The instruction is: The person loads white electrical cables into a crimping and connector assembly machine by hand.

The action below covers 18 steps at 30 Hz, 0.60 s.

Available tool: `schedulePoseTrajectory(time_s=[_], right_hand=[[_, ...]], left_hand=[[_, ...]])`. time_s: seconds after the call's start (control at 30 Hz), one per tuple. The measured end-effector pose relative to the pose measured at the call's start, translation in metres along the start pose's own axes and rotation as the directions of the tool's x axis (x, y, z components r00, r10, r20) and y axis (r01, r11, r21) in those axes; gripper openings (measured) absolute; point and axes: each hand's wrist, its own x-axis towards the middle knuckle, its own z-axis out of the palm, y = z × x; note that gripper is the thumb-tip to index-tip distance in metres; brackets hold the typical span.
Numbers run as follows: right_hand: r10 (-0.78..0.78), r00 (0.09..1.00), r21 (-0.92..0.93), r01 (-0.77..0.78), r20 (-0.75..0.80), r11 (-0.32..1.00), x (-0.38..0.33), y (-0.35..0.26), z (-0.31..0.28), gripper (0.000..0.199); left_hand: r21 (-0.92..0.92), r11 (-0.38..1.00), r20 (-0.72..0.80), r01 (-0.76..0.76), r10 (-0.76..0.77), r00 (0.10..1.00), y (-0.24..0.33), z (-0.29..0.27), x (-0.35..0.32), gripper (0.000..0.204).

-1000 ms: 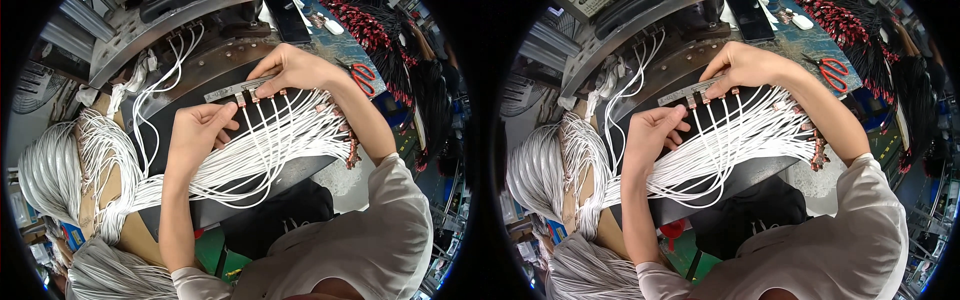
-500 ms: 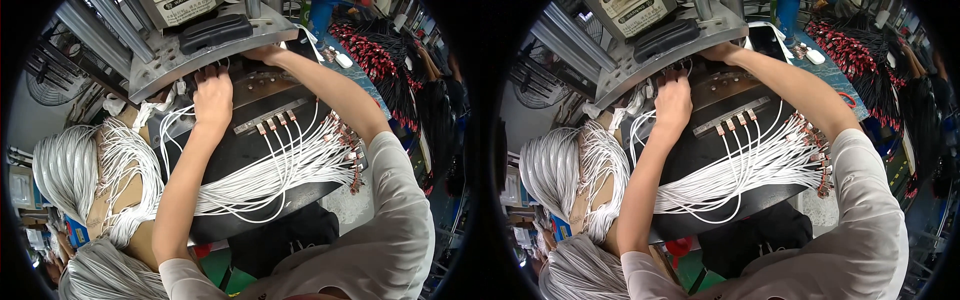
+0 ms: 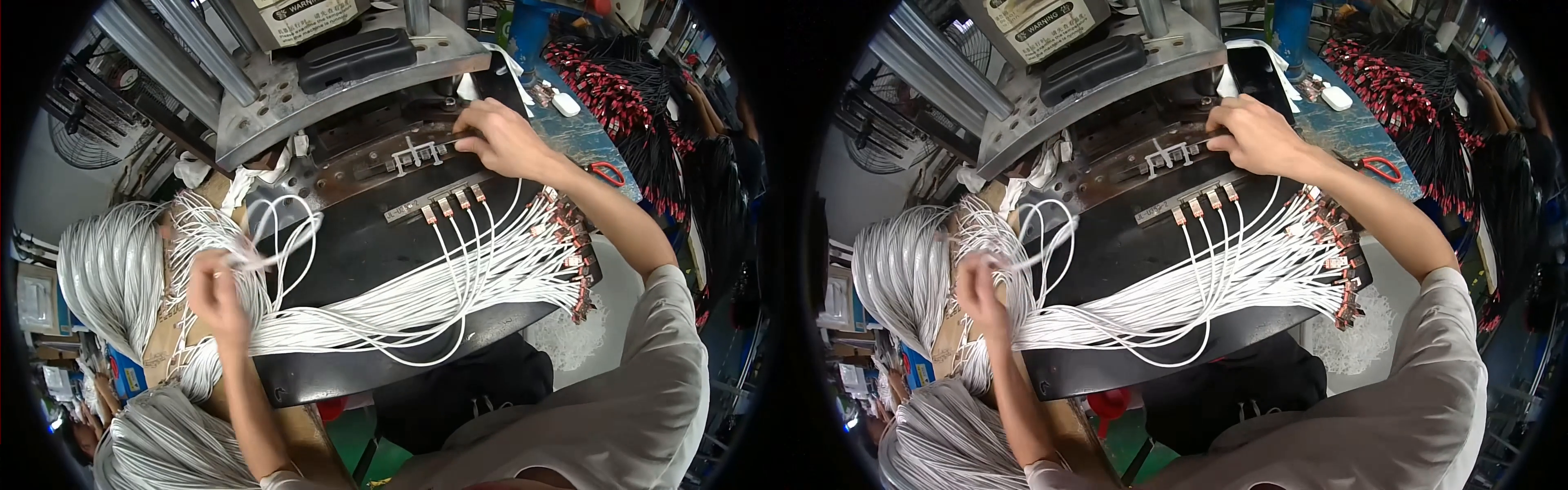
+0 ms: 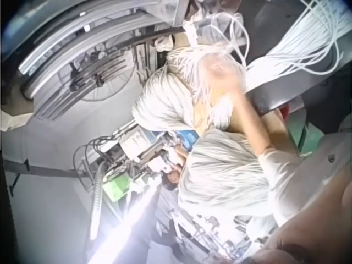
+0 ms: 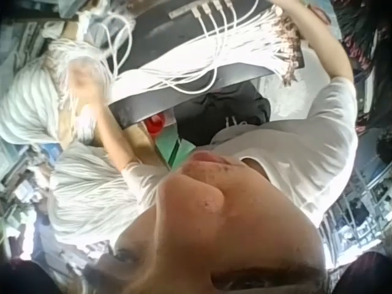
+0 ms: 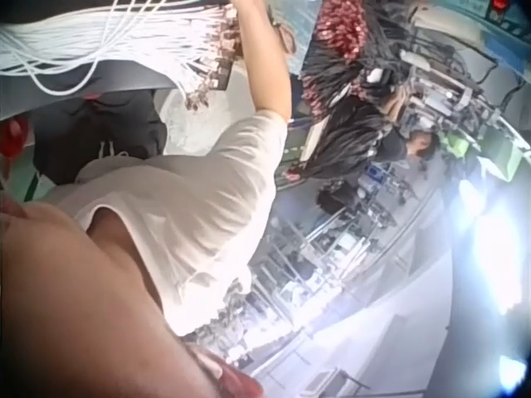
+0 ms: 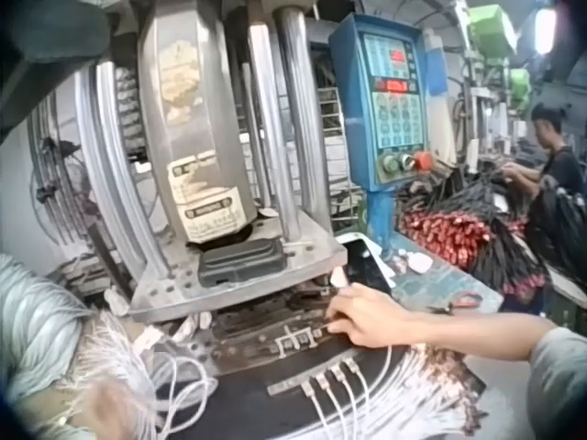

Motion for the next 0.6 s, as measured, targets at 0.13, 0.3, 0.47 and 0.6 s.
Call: schedulePoseTrajectory(time_s=[0.13, 0.3, 0.47, 0.6], right_hand=[[-0.026, 0.99, 0.342, -0.023, 0.139, 0.939, 0.017, -0.036, -0.007, 0.022], [-0.199, 0.967, 0.426, 0.114, 0.16, 0.898, 0.02, -0.047, -0.03, 0.021], [-0.274, 0.848, 0.525, -0.006, 0.454, 0.851, -0.033, 0.009, -0.06, 0.026], [-0.208, 0.951, 0.049, 0.202, 0.23, 0.978, -0.041, -0.011, -0.025, 0.026]], left_hand=[[0.693, 0.719, -0.196, 0.043, 0.132, 0.972, -0.01, -0.037, 0.006, 0.027], [0.443, 0.879, 0.21, -0.173, 0.086, 0.974, 0.097, 0.073, -0.013, 0.028], [0.322, 0.915, 0.432, -0.244, 0.088, 0.897, 0.123, 0.098, -0.046, 0.034], [0.222, 0.908, 0.508, -0.356, 0.203, 0.837, 0.14, 0.166, -0.049, 0.037]])
